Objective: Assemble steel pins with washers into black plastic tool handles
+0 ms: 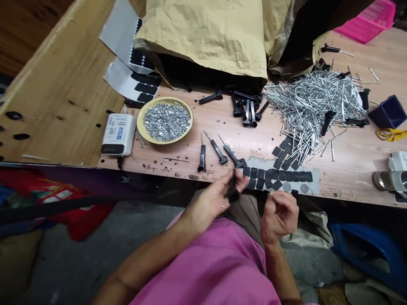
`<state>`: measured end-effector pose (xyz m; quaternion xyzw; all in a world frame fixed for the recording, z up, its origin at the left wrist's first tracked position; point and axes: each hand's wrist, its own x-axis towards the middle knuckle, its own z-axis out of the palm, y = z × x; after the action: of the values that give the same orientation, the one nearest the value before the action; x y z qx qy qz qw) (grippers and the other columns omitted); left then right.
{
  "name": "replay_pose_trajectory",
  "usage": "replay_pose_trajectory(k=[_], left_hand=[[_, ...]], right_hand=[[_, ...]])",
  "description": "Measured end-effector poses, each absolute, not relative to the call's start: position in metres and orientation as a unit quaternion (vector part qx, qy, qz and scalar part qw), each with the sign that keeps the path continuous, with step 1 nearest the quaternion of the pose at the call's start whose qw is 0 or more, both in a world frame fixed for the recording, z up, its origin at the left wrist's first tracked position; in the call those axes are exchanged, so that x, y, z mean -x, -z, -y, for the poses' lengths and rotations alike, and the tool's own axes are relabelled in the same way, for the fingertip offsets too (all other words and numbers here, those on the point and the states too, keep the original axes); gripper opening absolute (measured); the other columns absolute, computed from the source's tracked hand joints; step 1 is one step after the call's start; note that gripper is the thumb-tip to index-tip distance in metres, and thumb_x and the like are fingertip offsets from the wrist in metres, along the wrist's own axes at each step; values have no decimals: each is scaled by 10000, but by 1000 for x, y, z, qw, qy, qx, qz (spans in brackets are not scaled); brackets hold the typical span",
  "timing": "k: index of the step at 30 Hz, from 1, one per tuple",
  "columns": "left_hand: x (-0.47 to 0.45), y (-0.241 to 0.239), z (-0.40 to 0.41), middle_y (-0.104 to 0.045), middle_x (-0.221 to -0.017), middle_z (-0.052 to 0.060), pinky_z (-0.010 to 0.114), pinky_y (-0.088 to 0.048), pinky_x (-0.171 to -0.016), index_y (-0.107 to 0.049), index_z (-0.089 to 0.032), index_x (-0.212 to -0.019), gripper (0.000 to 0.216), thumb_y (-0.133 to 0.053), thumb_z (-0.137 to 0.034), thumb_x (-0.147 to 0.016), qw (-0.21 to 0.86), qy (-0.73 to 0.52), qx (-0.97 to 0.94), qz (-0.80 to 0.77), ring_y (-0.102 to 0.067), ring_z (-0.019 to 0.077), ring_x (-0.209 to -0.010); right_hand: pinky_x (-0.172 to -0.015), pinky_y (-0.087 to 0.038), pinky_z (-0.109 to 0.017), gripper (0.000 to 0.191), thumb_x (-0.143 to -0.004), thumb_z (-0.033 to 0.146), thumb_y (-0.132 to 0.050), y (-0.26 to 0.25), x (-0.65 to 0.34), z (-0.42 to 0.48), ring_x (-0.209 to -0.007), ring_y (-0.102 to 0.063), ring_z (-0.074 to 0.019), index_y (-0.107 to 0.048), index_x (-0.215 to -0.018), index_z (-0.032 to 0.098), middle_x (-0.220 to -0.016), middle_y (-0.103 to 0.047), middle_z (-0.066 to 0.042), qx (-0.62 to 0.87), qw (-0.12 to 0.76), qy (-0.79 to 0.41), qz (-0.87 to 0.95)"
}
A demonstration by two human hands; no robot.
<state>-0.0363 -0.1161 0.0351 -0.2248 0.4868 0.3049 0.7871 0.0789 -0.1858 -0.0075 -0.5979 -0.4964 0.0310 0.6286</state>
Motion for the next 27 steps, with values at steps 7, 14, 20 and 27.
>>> replay_pose_trajectory(k=[7, 14, 20, 27], left_hand=[[18, -17, 148, -644, -701, 28, 347, -580, -814, -596, -85, -971, 146, -474, -78, -892, 794, -246, 236, -503, -656, 119, -591], [22, -11, 153, -704, -872, 83, 306, -519, -891, -621, -118, -1063, 228, -463, -126, -900, 810, -264, 176, -494, -677, 170, -906], [23, -13, 155, -642, -745, -2, 147, -495, -707, -629, -145, -858, 211, -457, -23, -865, 818, -296, 155, -469, -621, 75, -711], [3, 0, 144, -469, -582, -40, 139, -421, -477, -514, -129, -658, 310, -376, -91, -933, 786, -363, 207, -456, -403, 28, -441]], right_hand=[[-654, -498, -311, 121, -804, 117, -606, 8, -96, 183, -712, -576, -136, -543, -804, 221, -760, -563, 16, 654, 650, -43, 385], [-631, -490, -320, 162, -805, 102, -584, -4, -82, 197, -692, -570, -145, -524, -847, 247, -744, -550, 21, 623, 629, -37, 464], [-814, -469, -385, 185, -799, 63, -569, -10, -72, 187, -698, -596, -130, -545, -853, 238, -755, -611, 28, 600, 525, 24, 603], [-933, -375, -418, 159, -802, 80, -534, 1, -84, 168, -712, -598, -136, -570, -827, 234, -742, -625, 29, 641, 476, 79, 597]])
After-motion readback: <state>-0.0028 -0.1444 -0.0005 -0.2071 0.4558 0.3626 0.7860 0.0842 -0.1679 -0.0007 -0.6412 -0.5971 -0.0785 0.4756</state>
